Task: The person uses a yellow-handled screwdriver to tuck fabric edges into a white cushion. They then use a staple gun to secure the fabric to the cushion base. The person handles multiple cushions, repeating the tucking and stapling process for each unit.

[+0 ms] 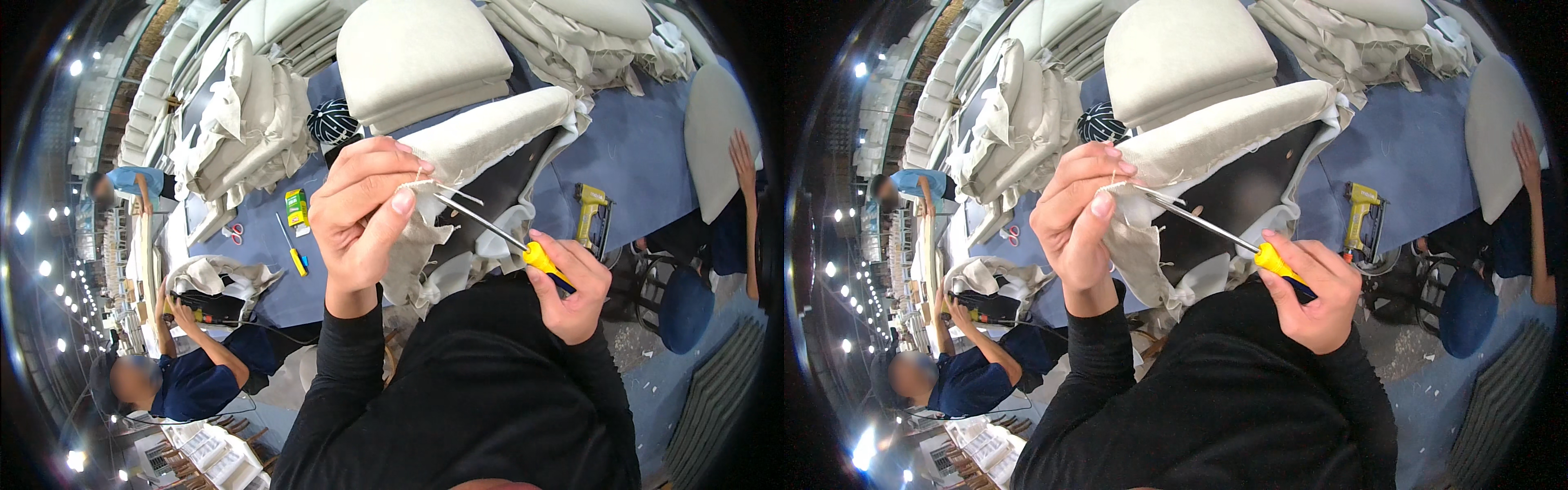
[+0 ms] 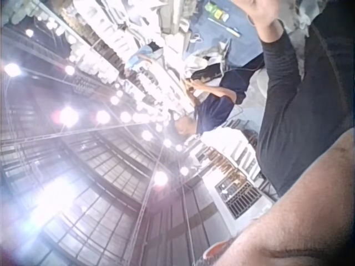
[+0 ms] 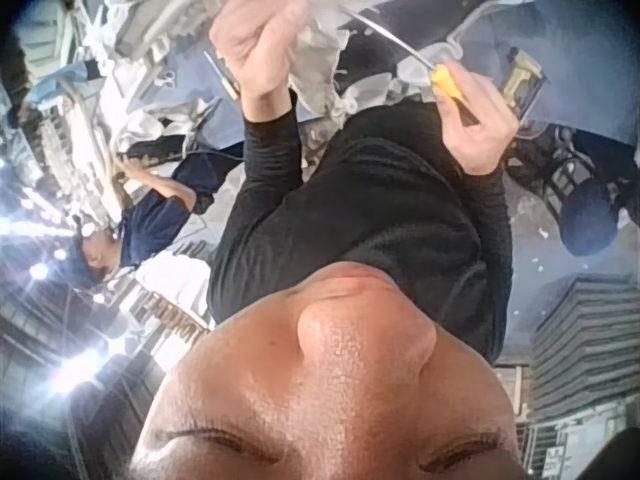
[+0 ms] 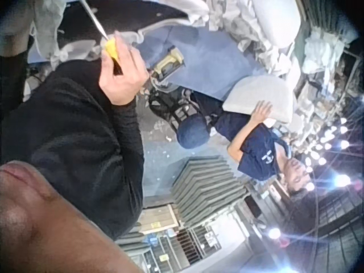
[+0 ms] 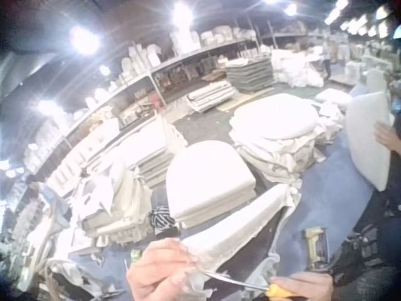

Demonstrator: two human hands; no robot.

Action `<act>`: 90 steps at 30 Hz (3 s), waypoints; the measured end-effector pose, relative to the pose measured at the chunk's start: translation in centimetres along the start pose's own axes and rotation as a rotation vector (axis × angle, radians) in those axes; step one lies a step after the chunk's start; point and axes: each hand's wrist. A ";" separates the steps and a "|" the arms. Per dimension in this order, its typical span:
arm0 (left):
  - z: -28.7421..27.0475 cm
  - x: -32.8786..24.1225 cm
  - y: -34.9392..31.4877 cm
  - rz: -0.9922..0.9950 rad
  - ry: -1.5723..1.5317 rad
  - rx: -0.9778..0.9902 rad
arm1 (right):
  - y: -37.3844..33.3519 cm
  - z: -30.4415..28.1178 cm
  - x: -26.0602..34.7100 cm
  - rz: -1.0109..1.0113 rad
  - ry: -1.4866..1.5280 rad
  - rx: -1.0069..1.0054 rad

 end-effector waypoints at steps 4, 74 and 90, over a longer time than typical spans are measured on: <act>0.4 0.2 -0.3 -0.168 -0.039 -0.144 | -0.7 0.3 -0.1 0.007 0.013 0.014; -0.9 0.9 -0.7 -0.023 -0.004 -0.017 | -0.1 0.6 1.0 0.060 0.075 0.023; 0.6 -0.7 -3.3 -0.407 -0.288 0.241 | -3.1 -7.1 1.9 0.042 -0.178 0.138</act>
Point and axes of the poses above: each hand's wrist, its own y-axis towards the middle knuckle, its own z-axis out of the palm, x = y × z, and after that the axes turned 7 degrees about -z, right-handed
